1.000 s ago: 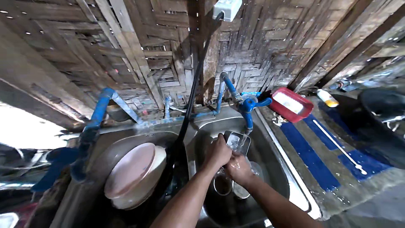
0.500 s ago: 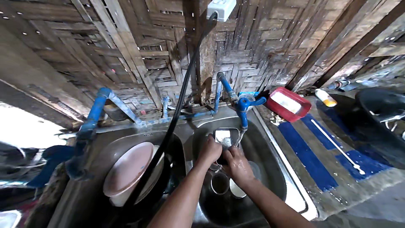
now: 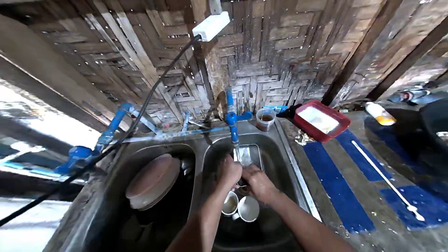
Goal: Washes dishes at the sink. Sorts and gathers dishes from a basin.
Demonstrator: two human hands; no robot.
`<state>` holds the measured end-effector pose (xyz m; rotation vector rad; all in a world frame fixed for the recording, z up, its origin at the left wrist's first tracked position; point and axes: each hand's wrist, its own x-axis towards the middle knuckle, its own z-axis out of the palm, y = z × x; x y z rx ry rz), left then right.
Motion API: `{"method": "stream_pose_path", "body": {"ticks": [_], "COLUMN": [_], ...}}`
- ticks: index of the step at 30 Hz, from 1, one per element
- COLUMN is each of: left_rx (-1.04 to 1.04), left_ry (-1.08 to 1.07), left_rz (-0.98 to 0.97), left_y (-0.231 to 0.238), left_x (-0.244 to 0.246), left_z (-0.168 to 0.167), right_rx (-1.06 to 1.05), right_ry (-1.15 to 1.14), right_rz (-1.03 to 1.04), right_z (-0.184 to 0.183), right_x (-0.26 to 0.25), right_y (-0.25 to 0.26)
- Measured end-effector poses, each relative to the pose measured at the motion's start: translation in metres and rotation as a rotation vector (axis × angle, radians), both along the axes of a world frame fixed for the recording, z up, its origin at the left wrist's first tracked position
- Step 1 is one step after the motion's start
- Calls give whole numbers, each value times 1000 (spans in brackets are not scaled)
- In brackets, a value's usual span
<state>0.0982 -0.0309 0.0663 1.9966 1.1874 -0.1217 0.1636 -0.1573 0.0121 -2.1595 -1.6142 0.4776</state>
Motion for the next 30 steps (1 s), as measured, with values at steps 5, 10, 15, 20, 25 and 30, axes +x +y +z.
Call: {"method": "stream_pose_path", "body": {"ticks": [5,10,15,20,25,30], "left_rx": [-2,78,150,185,108,92], "left_ry": [5,-10,22,-14,-34,-6], "left_rz": [56,53,46,42,49,-62], "left_y": [-17,-19,-10,-3,16,36], "left_x": [2,-3,-10,-15,-21,-21], "left_z": [-2,5,13,35,14,5], "right_rx": [-122,-30,99,271,159,188], "right_ry": [8,-46,-32,152,192,163], "right_rz": [131,180,199,49,78,-31], "right_z": [7,1,-6,-9,-6,-22], "right_x": [17,16,12,-8,-11,-25], "right_y": [0,2,13,23,38,51]}}
